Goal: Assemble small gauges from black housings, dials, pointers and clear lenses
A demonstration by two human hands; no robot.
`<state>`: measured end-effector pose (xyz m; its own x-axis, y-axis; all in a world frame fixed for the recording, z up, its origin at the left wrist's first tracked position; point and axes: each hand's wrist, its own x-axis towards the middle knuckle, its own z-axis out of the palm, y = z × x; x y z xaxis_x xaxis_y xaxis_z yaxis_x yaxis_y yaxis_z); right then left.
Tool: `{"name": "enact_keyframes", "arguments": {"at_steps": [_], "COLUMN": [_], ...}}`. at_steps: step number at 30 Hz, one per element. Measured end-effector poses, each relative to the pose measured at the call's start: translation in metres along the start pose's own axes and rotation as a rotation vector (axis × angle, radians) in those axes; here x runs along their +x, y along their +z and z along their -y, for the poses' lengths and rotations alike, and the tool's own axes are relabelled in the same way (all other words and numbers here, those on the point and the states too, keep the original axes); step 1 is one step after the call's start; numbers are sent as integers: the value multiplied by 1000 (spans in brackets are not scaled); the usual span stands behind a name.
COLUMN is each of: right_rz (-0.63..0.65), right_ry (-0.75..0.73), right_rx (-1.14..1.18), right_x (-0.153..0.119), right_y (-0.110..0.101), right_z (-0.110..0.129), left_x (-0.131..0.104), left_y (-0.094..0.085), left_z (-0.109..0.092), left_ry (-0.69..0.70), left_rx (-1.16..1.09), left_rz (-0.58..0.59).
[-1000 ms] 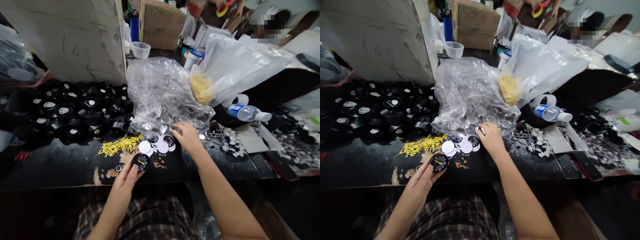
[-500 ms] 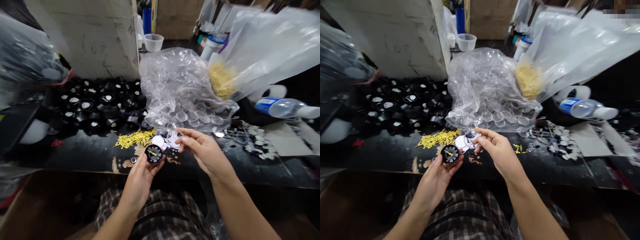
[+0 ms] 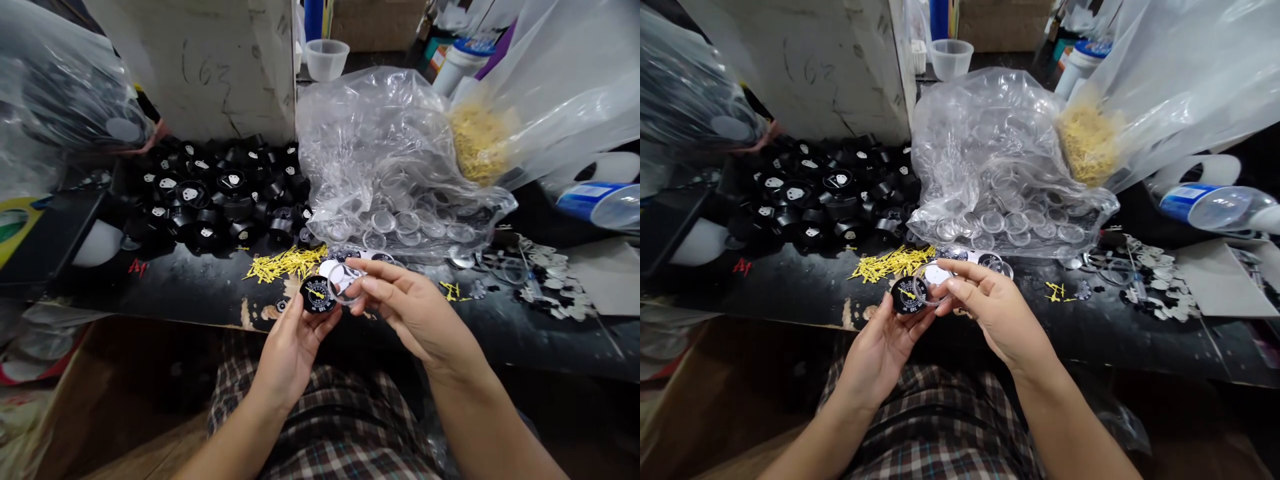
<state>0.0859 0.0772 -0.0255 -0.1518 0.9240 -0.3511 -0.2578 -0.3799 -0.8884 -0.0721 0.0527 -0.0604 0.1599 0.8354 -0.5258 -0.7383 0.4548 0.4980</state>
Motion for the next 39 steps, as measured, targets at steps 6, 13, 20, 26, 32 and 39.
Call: {"name": "enact_keyframes", "arguments": {"at_steps": [6,13,20,26,32,39], "right_rz": [57,45,35,23,36,-83], "right_ry": [22,-23,0,-2,-51,-420], "right_rx": [82,41,65,13,-82,-692], "right_x": [-1,-2,-1,-3,-4,-10], "right_y": [1,2,2,4,0,14], "right_z": [-1,-1,0,0,-6,-19], "left_x": [0,1,3,4,5,0], "left_y": [-1,-1,-2,-2,-4,-2], "left_z": [1,5,7,9,10,15], "left_ry": [13,25,19,16,25,82], "left_rx": [7,26,36,51,41,127], "left_rz": [21,28,17,15,49,114]}}
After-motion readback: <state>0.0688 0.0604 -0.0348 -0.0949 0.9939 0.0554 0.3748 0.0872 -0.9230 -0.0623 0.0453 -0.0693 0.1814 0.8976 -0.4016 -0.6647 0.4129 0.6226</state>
